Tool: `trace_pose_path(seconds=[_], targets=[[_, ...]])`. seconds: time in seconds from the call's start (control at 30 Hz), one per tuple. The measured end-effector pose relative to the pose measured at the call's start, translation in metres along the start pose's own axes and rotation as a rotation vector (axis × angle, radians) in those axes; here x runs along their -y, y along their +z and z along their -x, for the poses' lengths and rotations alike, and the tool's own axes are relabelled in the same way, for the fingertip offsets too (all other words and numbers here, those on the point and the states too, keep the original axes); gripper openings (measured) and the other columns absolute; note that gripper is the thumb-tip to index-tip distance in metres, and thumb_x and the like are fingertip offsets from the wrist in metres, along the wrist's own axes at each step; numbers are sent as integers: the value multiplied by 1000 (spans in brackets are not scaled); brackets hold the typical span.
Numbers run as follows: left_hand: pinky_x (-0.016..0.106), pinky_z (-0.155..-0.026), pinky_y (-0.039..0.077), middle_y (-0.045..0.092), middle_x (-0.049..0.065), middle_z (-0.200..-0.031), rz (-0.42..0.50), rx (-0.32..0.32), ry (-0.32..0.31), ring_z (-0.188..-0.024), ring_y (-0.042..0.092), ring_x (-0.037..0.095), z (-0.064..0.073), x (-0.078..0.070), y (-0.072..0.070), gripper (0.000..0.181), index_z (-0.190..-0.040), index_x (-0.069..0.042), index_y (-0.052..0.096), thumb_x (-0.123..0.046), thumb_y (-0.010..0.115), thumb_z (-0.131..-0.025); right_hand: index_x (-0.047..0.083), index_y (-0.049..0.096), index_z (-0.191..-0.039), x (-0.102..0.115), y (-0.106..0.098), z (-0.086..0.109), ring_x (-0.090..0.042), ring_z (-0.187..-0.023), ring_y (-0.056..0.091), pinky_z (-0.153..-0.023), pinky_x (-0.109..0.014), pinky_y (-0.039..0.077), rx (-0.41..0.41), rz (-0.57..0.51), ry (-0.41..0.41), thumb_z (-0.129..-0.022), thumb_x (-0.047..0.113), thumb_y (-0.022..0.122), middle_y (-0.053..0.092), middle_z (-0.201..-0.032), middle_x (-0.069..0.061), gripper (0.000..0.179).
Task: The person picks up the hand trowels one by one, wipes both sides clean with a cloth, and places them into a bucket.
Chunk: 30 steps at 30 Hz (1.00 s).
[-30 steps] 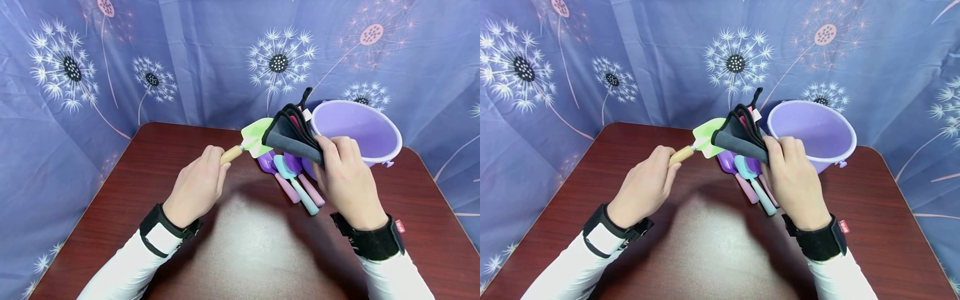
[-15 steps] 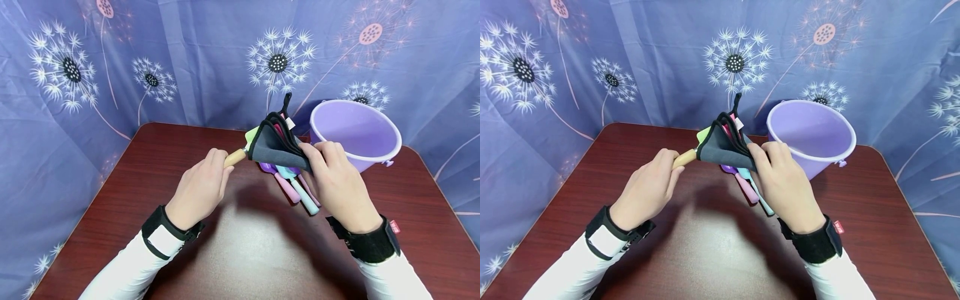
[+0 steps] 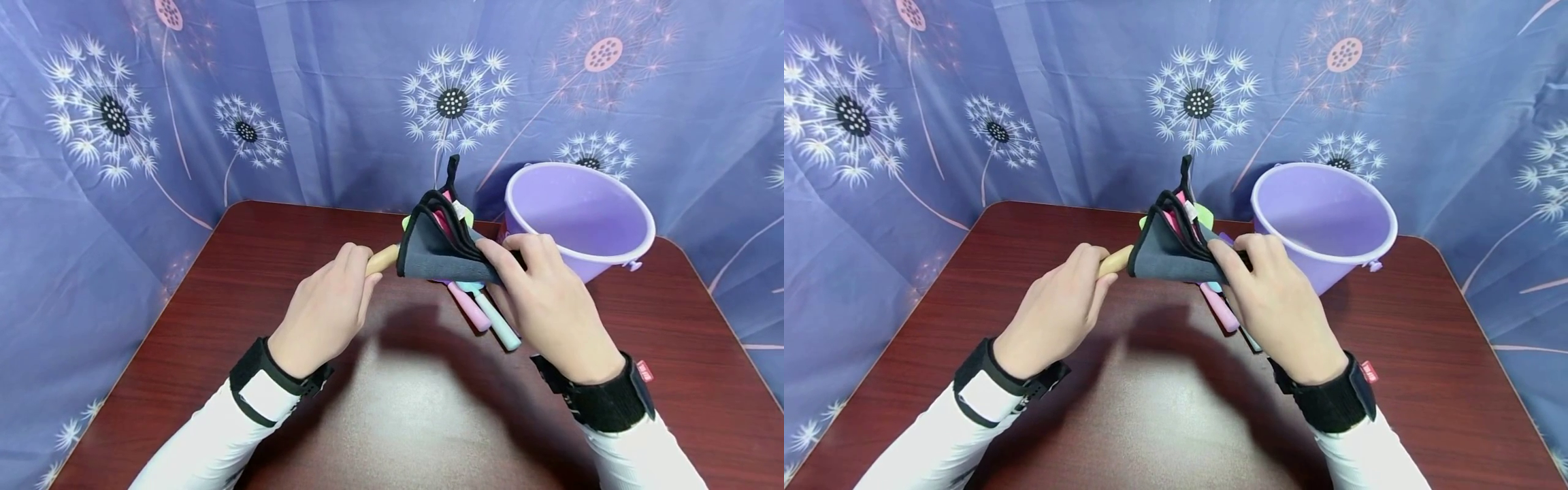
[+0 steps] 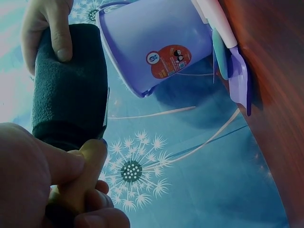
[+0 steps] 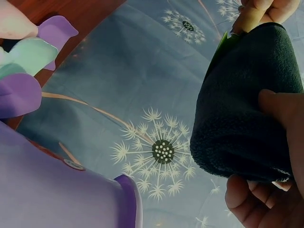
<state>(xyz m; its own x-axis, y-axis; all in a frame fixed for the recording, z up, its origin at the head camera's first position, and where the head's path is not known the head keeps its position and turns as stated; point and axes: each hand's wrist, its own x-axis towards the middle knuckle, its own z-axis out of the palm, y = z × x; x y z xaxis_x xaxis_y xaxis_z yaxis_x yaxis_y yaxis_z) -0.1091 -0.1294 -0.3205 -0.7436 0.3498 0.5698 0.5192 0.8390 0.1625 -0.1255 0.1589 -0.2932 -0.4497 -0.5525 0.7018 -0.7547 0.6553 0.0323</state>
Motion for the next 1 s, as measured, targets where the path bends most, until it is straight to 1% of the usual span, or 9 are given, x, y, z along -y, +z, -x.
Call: trace_pose_path(seconds=[0.2,0.33,0.47,0.63,0.77,1.0], targets=[[31,-42,38,40,3,-83,8,-15,-5,-56,40,15,0,1,-1,19,-105,-4,49,-22,55,-102,3,57,-133,-2,-3,0,-37,-86,47,-61,-46,46,-14,55,30,-95,8,56,51,-103,-19,39],[31,-42,38,40,3,-83,6,-19,-9,-56,39,15,0,2,-1,20,-105,-4,50,-23,54,-102,3,57,-132,-3,-6,-1,-37,-85,47,-60,-48,45,-26,88,53,-92,5,59,51,-101,-18,40],[31,-42,37,40,4,-82,3,-29,-12,-56,39,16,-1,3,-2,19,-104,-3,49,-22,55,-102,3,58,-130,-5,-7,-2,-39,-85,48,-61,-51,45,-45,116,74,-91,4,59,51,-99,-20,39],[32,-42,38,42,4,-83,-6,-33,-24,-57,40,16,-1,4,-3,19,-105,-3,49,-21,55,-101,3,59,-128,-9,-7,0,-40,-86,49,-59,-53,46,-69,158,113,-92,7,60,52,-99,-20,36],[32,-43,38,42,4,-83,-19,-30,-30,-57,40,17,-1,5,-3,20,-106,-2,49,-21,55,-102,4,59,-127,-12,-9,1,-41,-86,48,-57,-54,45,-72,184,136,-93,8,60,52,-99,-20,34],[31,-43,36,41,5,-82,-29,-40,-32,-57,39,17,-1,7,-5,20,-107,-2,49,-20,54,-102,2,59,-126,-12,-11,0,-42,-86,48,-63,-54,45,-74,183,125,-92,6,61,51,-98,-21,34]])
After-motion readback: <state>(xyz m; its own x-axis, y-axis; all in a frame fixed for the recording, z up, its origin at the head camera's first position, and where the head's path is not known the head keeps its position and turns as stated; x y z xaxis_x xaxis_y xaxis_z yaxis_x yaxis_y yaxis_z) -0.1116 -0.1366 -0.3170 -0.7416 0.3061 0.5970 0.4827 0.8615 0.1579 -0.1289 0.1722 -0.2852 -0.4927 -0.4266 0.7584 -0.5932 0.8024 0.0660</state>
